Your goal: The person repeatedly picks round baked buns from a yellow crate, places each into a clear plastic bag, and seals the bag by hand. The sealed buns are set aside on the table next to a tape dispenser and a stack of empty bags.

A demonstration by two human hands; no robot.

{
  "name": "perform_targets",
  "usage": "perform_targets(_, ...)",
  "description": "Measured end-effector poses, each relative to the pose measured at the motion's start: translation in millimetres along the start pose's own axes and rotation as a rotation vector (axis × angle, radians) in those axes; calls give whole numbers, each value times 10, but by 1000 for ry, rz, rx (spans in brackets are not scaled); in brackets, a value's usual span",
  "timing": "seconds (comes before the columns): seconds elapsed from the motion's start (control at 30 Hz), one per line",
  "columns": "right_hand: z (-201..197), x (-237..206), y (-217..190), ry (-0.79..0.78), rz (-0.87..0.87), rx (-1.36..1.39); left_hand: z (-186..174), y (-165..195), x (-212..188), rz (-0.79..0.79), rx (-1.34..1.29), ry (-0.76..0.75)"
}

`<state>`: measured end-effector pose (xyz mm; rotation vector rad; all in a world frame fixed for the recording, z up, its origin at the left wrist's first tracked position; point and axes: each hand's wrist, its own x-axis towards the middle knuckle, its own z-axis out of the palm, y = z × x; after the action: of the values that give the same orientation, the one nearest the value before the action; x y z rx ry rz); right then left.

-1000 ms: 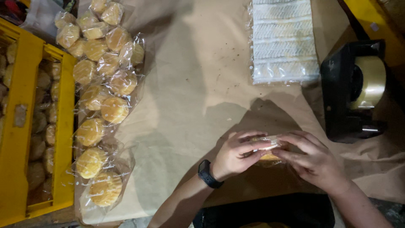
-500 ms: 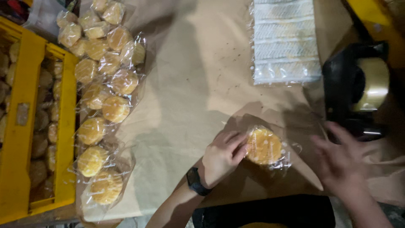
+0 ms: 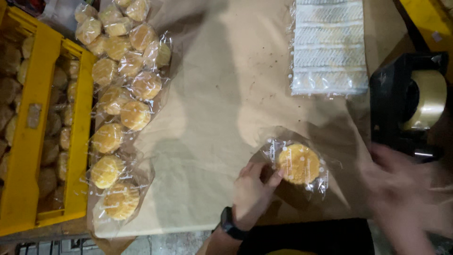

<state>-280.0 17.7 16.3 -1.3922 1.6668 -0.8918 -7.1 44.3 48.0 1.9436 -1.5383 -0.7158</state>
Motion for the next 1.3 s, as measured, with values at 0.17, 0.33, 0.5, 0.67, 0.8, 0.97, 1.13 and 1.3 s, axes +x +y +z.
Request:
perform_targets(0.17, 523, 439, -249, -358, -90, -57, 152, 99, -125, 202, -152, 63)
perform_targets(0.33, 598, 210, -17, -171, -213, 312, 296, 68, -109, 204, -505, 74)
perform_targets(0.5, 589, -69, 215, 19, -471, 329, 400, -6, -25, 577, -381, 109)
perform_targets(0.67, 446, -120, 287, 0, -562, 271, 343, 2, 55, 664, -304, -63)
perform_targets(0.8, 372, -112, 263, -95, -583, 300, 315, 34, 65, 685, -255, -114)
perform_targets(0.97, 324, -117, 243, -114, -586, 342, 375, 117, 85, 605, -413, -185)
perform_targets(1.13, 264, -125, 261, -132, -420, 400, 390, 152, 146, 645, -406, -284)
perform_targets(1.3, 336, -98, 147, -72, -296, 535, 545, 181, 181, 307, -605, -330)
